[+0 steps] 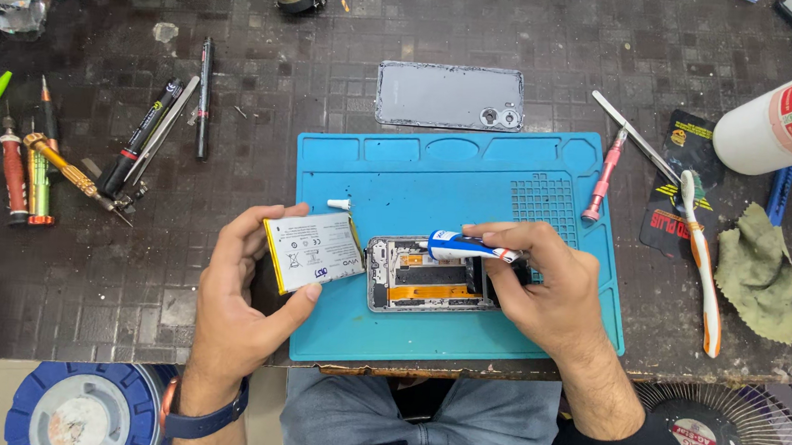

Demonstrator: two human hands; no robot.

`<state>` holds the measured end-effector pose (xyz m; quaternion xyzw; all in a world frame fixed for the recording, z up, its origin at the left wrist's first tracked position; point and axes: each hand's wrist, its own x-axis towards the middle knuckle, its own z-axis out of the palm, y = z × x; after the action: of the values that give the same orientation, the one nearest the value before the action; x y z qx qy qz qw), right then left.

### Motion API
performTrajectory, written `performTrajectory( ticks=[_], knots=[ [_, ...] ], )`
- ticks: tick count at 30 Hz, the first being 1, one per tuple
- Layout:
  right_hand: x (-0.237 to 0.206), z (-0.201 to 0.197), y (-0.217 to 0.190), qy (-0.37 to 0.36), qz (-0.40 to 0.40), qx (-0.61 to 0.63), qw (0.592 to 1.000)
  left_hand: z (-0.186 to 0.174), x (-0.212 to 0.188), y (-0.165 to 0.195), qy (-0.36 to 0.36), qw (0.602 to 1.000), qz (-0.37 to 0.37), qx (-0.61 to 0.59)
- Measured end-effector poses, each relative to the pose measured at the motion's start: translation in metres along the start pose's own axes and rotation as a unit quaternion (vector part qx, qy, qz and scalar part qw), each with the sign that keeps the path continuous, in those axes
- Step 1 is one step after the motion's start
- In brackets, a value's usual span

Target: The person applies adhesive to the interior frame of a disassembled smartphone, places a new battery inside, and then fits the back cover onto the device. The person also uses a metal tool to spread adhesive along the edges of the back cover.

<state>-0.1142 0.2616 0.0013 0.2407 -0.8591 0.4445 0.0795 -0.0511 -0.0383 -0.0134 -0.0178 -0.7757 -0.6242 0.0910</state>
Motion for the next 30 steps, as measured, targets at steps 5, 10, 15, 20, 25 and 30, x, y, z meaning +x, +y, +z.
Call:
performTrajectory(
  ticks=[5,10,15,20,25,30],
  knots=[
    [0.004,-0.001,-0.006,0.007,0.019,-0.008,1.000,-0.003,0.002,0.004,0.000,1.000,0.003,-0.002],
    [0.005,-0.001,-0.009,0.020,0.011,-0.016,1.000,-0.006,0.003,0.002,-0.002,1.000,0.001,0.001],
    [0.007,-0.002,-0.008,0.023,0.029,-0.023,0.999,-0.007,0.005,0.001,-0.004,1.000,0.000,0.002],
    [0.011,-0.005,-0.008,0.038,0.040,-0.015,0.998,-0.006,0.008,0.003,-0.003,1.000,-0.008,-0.003],
    [0.012,-0.007,-0.003,0.051,0.035,-0.016,0.998,-0.006,0.009,-0.002,-0.004,1.000,-0.006,-0.006],
    [0.011,-0.008,-0.001,0.061,0.063,-0.002,0.996,-0.006,0.009,-0.002,-0.004,1.000,-0.006,-0.011]
  ],
)
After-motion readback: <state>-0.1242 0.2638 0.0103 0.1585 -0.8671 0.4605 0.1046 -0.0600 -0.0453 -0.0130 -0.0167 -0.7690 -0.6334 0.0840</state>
